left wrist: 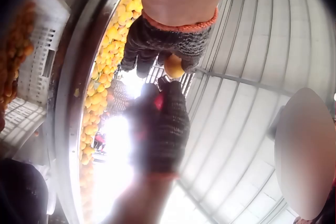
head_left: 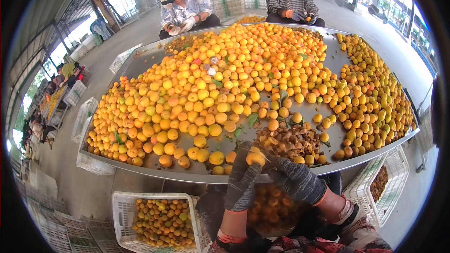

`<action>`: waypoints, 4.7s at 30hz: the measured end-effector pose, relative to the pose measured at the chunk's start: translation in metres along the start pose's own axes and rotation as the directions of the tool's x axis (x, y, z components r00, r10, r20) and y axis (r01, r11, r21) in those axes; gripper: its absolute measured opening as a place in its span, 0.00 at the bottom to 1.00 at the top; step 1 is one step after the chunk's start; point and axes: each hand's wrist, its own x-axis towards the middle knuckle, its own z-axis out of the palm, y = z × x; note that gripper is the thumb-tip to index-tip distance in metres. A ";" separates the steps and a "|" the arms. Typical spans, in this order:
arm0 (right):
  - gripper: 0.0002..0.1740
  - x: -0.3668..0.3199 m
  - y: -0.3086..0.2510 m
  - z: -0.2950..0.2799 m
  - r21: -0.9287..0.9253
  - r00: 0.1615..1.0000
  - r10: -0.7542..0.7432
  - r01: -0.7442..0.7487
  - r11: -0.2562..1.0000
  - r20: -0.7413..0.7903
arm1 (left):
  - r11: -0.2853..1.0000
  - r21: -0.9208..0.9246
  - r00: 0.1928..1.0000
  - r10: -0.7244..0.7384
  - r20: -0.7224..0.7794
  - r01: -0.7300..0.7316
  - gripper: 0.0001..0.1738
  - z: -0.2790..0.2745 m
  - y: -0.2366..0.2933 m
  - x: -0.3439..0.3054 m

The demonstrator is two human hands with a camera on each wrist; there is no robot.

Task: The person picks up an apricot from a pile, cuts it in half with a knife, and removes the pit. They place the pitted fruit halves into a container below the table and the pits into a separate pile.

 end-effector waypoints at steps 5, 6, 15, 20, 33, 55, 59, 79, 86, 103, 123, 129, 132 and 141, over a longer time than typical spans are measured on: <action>0.23 -0.007 0.003 0.020 -0.155 0.990 -0.091 0.074 0.985 -0.106 | 0.994 -0.111 0.998 0.001 -0.058 -0.007 0.22 0.011 -0.020 -0.005; 0.24 -0.013 0.016 0.031 -0.188 0.980 -0.116 0.085 0.979 -0.163 | 0.996 -0.085 0.996 -0.014 -0.084 0.007 0.22 0.006 -0.045 -0.006; 0.23 -0.001 0.003 0.003 -0.134 0.982 -0.180 0.171 0.976 -0.051 | 0.992 0.119 0.999 -0.026 -0.030 0.029 0.22 0.007 -0.017 -0.006; 0.22 -0.005 0.010 0.024 -0.144 0.994 -0.002 -0.014 0.990 -0.107 | 0.997 0.076 0.989 -0.019 -0.146 0.030 0.24 0.014 -0.016 -0.006; 0.23 -0.003 -0.010 -0.009 -0.302 0.975 -0.218 0.222 0.927 0.046 | 0.991 0.117 0.997 0.060 0.047 -0.065 0.19 0.002 -0.001 -0.004; 0.22 -0.009 -0.011 0.010 0.130 0.999 -0.012 0.019 0.991 -0.049 | 0.994 0.082 0.997 0.073 0.014 -0.074 0.20 0.005 -0.006 -0.007; 0.24 -0.003 -0.012 -0.009 -0.150 0.989 -0.122 0.134 0.979 0.089 | 0.997 0.028 0.997 0.067 -0.034 -0.066 0.19 0.014 -0.001 -0.010; 0.25 -0.015 0.011 0.007 0.011 0.988 -0.115 0.115 0.993 0.098 | 1.000 0.010 0.998 0.011 -0.064 -0.011 0.16 0.007 -0.012 -0.010; 0.21 -0.020 0.020 0.035 -0.340 0.989 -0.126 0.092 0.936 -0.081 | 1.000 -0.009 0.937 -0.027 -0.347 0.025 0.20 -0.001 -0.067 -0.004; 0.25 -0.026 0.029 0.000 0.892 0.896 0.417 -0.308 0.331 0.155 | 0.994 -0.112 0.990 -0.032 -0.137 0.017 0.19 -0.019 -0.076 0.002; 0.24 -0.030 0.038 -0.022 0.786 0.940 0.341 -0.220 0.578 0.011 | 0.894 -0.349 0.959 -0.273 0.072 0.281 0.22 0.010 -0.034 0.002; 0.17 -0.042 -0.012 -0.039 -0.049 0.975 0.096 -0.088 0.995 0.202 | 0.734 -0.589 0.923 -0.382 0.056 0.339 0.24 0.015 -0.024 0.000; 0.11 -0.052 0.036 -0.035 -0.092 0.998 0.063 -0.063 0.994 0.000 | 0.762 -0.535 0.924 -0.364 0.113 0.365 0.24 0.009 -0.036 0.000; 0.18 0.020 0.010 -0.009 0.738 0.797 0.180 0.412 0.534 -0.576 | 0.822 -0.449 0.930 -0.363 0.057 0.349 0.29 0.030 -0.039 0.001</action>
